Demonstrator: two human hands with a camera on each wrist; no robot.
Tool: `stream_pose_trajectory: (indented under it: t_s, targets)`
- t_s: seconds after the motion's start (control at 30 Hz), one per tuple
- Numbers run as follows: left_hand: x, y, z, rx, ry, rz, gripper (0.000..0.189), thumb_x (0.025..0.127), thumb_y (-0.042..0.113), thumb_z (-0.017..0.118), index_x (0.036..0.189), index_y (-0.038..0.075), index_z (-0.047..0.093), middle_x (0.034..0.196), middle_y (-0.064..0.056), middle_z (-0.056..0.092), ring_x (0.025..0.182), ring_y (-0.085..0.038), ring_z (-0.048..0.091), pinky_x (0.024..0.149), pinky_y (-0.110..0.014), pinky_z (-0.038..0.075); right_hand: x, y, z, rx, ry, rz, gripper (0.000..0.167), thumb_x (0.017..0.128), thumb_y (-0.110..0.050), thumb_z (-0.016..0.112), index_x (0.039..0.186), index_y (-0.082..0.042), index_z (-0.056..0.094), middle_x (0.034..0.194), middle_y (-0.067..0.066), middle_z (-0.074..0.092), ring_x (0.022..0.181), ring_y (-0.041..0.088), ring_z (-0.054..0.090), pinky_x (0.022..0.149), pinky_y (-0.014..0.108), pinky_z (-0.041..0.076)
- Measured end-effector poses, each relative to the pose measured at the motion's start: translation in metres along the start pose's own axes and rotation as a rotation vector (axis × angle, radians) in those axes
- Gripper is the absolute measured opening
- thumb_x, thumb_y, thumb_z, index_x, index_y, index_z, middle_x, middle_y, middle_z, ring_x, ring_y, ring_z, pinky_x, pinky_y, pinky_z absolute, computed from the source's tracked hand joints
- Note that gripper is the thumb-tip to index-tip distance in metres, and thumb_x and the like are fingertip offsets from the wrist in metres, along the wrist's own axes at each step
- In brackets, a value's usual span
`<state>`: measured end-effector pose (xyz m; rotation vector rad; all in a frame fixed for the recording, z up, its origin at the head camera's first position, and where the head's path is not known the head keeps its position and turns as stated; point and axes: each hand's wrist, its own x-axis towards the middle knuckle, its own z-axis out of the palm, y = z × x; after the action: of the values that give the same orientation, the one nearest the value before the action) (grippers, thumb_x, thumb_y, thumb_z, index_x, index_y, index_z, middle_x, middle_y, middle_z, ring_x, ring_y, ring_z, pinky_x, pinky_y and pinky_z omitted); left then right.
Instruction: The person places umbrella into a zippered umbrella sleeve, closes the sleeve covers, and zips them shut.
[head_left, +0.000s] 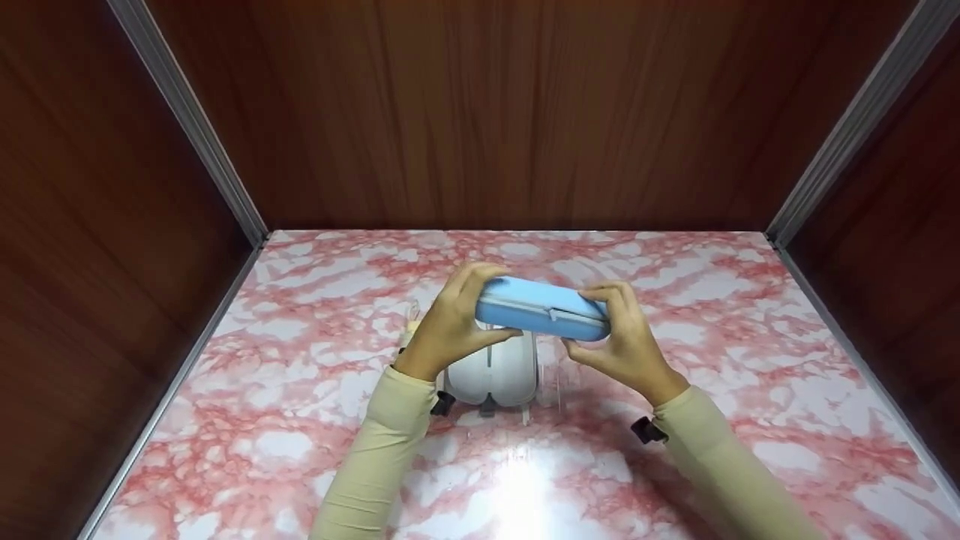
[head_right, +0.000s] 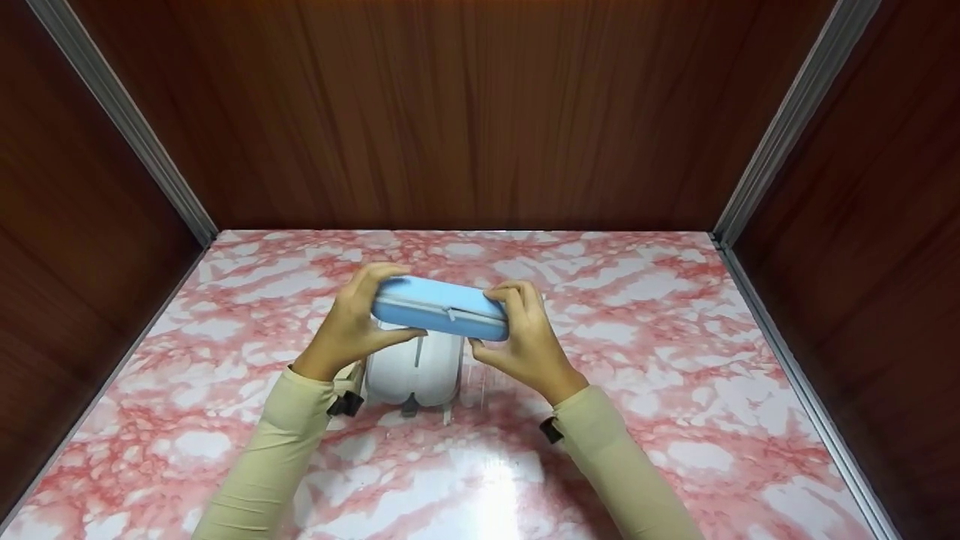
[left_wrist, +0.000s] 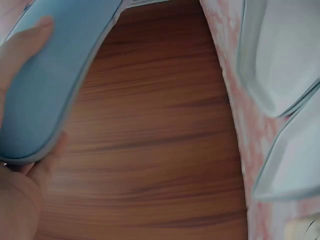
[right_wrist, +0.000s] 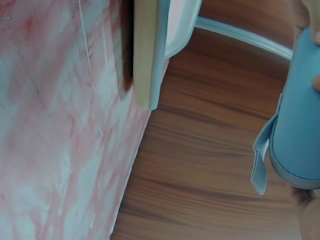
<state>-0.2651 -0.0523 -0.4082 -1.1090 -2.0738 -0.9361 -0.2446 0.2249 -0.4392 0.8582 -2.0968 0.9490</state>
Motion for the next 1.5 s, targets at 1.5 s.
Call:
stream_pose_trajectory:
  t_s: [1.5]
  targets:
    - [-0.007,0.002,0.015,0.308,-0.036,0.049,0.057,0.081,0.029,0.085,0.13,0.008,0.064,0.123,-0.007,0.064,0.112,-0.023,0.058,0.1,-0.033,0.045,0.015,-0.021,0.017,-0.22,0.02,-0.279,0.046,0.072,-0.017,0.092,0.102,-0.001,0.061,0.114,0.019,0.057,0.108,0.038,0.054,0.098,0.042,0.044]
